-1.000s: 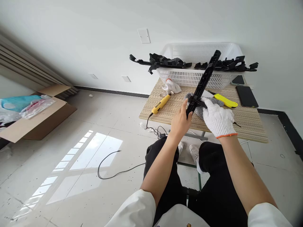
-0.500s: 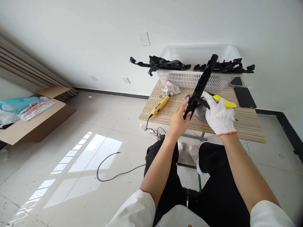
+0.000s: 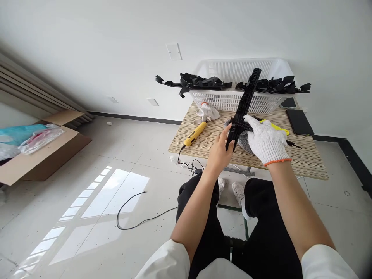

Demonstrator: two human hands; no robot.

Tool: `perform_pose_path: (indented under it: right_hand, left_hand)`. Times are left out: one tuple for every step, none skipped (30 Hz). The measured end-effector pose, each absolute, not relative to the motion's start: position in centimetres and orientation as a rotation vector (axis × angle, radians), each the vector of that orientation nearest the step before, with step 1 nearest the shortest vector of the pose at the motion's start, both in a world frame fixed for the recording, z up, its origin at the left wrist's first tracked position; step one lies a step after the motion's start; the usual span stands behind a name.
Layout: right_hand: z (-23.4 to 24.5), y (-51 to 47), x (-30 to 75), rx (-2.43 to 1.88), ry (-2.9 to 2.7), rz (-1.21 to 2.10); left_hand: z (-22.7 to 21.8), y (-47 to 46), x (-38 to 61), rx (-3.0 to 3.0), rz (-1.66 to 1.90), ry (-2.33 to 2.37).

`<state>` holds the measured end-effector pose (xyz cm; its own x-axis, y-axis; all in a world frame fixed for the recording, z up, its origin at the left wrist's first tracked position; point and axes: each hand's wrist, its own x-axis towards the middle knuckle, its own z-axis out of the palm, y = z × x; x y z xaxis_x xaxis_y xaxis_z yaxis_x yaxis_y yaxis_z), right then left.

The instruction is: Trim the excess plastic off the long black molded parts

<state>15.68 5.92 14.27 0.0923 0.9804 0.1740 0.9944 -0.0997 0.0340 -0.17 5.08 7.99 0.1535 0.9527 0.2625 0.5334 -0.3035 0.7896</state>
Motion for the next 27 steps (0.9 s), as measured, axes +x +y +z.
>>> perform_pose_path:
  right_hand:
    - [14.2,5.9,15.6,-2.244,-2.041,-0.248]
    - [14.2,5.8,15.5,-2.230,-2.043,-0.269]
    - [14.1,5.8,15.4,-2.214,-2.046,-0.289]
    - [14.0,5.8,15.4,-2.200,-2.049,-0.304]
    - [13.9,5.8,15.3,-2.189,-2.050,-0.313]
    - [13.9,5.9,15.3,-2.185,-2.048,-0.313]
    - [13.9,6.0,15.3,-2.185,-2.046,-0.307]
    - [13.9,6.1,15.3,-2.189,-2.043,-0.299]
    - [14.0,6.2,15.3,-2.197,-2.040,-0.292]
    - [14.0,6.4,15.4,-2.205,-2.035,-0.289]
    - [14.0,6.5,15.5,-2.210,-2.032,-0.291]
    - [13.9,6.6,15.6,-2.209,-2.028,-0.303]
    - [13.8,6.7,15.7,-2.200,-2.027,-0.321]
    - [13.7,6.8,15.8,-2.189,-2.027,-0.340]
    - [13.6,6.9,16.0,-2.177,-2.028,-0.359]
    - [13.4,7.1,16.1,-2.168,-2.029,-0.374]
    - [13.3,7.2,16.2,-2.162,-2.032,-0.387]
    - [13.2,7.3,16.4,-2.162,-2.034,-0.396]
    - [13.2,7.4,16.5,-2.167,-2.036,-0.401]
    - [13.2,7.6,16.6,-2.171,-2.038,-0.405]
    - [13.2,7.7,16.7,-2.173,-2.040,-0.408]
    - [13.3,7.8,16.8,-2.176,-2.040,-0.410]
    - [13.3,7.9,16.8,-2.178,-2.038,-0.409]
    - [13.4,8.0,16.9,-2.178,-2.036,-0.404]
    - [13.4,8.1,17.0,-2.177,-2.033,-0.399]
    - [13.4,8.2,17.1,-2.175,-2.029,-0.393]
    - [13.4,8.3,17.1,-2.174,-2.022,-0.386]
  left_hand:
    - [8.0,5.1,-0.1,1.911,1.040,1.404]
    - [8.1,5.1,0.0,1.913,1.031,1.402]
    - [8.1,5.2,0.1,1.913,1.013,1.406]
    - [8.1,5.3,0.1,1.913,0.988,1.411]
    - [8.1,5.4,0.2,1.911,0.965,1.417]
    - [8.1,5.5,0.2,1.911,0.949,1.421]
    - [8.0,5.6,0.3,1.911,0.939,1.422]
    - [8.0,5.8,0.3,1.916,0.933,1.420]
    - [7.9,5.9,0.3,1.922,0.928,1.415]
    - [7.9,6.1,0.3,1.927,0.924,1.409]
    - [7.8,6.3,0.3,1.930,0.920,1.404]
    - [7.8,6.5,0.3,1.931,0.915,1.404]
    - [7.7,6.7,0.2,1.928,0.913,1.405]
    - [7.7,6.9,0.1,1.925,0.911,1.406]
    - [7.6,7.1,0.1,1.924,0.910,1.403]
    - [7.5,7.4,0.0,1.926,0.910,1.395]
    - [7.4,7.6,-0.1,1.930,0.911,1.383]
    - [7.3,7.8,-0.2,1.934,0.916,1.367]
    - [7.3,8.0,-0.2,1.936,0.926,1.350]
    - [7.2,8.3,-0.3,1.935,0.938,1.335]
    - [7.2,8.4,-0.3,1.930,0.950,1.322]
    - [7.2,8.6,-0.2,1.924,0.960,1.312]
    - [7.2,8.8,-0.2,1.918,0.967,1.303]
    - [7.2,8.9,-0.2,1.915,0.970,1.297]
    - [7.3,9.1,-0.1,1.914,0.973,1.293]
    - [7.3,9.3,-0.1,1.914,0.975,1.290]
    - [7.3,9.4,-0.1,1.914,0.977,1.290]
